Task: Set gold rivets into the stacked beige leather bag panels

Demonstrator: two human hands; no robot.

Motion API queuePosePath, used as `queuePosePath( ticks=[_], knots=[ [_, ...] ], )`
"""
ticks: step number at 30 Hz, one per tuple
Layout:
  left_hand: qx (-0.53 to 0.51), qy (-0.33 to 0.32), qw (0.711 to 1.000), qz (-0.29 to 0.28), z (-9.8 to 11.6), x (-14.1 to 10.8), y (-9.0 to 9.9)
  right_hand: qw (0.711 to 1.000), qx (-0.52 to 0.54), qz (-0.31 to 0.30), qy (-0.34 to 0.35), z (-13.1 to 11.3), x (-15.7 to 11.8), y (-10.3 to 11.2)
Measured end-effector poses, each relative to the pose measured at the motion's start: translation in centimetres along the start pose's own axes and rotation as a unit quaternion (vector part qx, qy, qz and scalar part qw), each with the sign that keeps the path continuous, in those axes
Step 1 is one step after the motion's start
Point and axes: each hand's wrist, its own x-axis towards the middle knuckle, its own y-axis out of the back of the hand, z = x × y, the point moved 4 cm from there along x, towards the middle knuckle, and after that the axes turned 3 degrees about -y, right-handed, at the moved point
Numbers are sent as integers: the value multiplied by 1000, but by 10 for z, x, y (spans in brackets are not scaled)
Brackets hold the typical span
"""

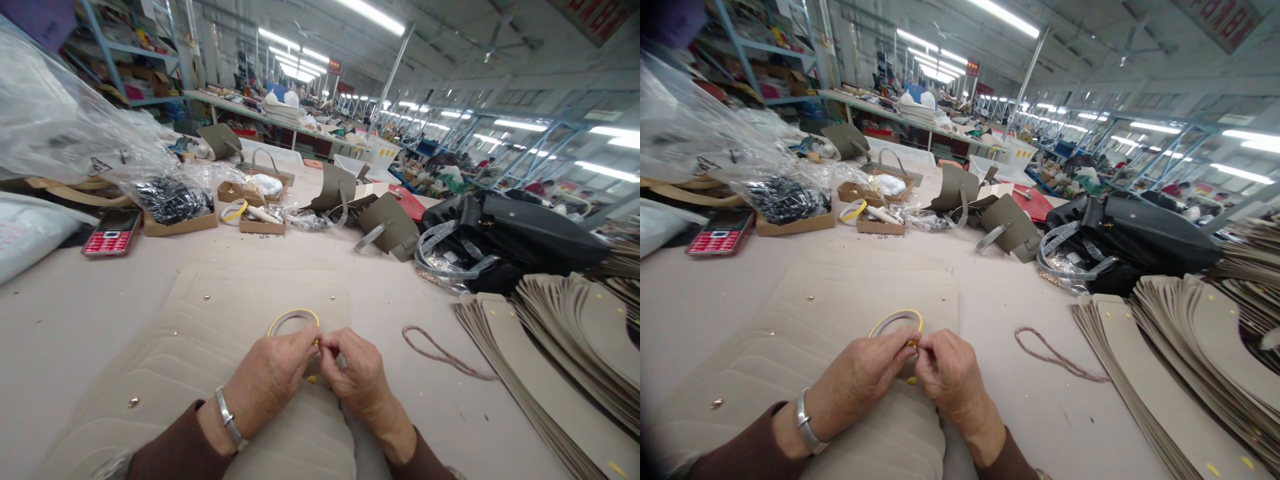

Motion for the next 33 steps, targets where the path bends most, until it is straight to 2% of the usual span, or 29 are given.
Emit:
queuePosePath(
  ticks=[4, 7, 9, 11, 13, 15, 19, 21, 24, 29, 33],
  knots=[
    [-10, 9, 1000, 13, 1, 3, 3, 999, -7, 17, -40, 0, -1, 1],
    [12, -3, 999, 31, 3, 5, 4, 988, 64, 10, -143, 3, -1, -1],
    [30, -27, 997, 58, 7, 5, 5, 953, 159, -7, -257, 11, -2, -5],
    [38, -57, 994, 90, 12, 4, 5, 902, 243, -12, -356, 21, -3, -9],
    [44, -70, 992, 100, 15, 3, 4, 866, 282, -15, -414, 32, -3, -10],
    [79, -50, 994, 64, 13, 3, 1, 849, 286, -24, -444, 44, -4, -8],
    [172, 36, 981, -78, 0, 4, -6, 855, 256, -57, -447, 58, -9, -6],
    [180, 60, 975, -117, -3, 4, -7, 864, 236, -76, -438, 59, -11, -8],
    [168, 72, 974, -133, -3, 5, -7, 879, 196, -93, -424, 55, -12, -12],
    [158, 78, 976, -131, -4, 6, -9, 931, 43, -104, -348, 44, -3, -9],
    [155, 77, 976, -134, -4, 4, -8, 945, -28, -119, -302, 40, 1, -8]
  ],
)
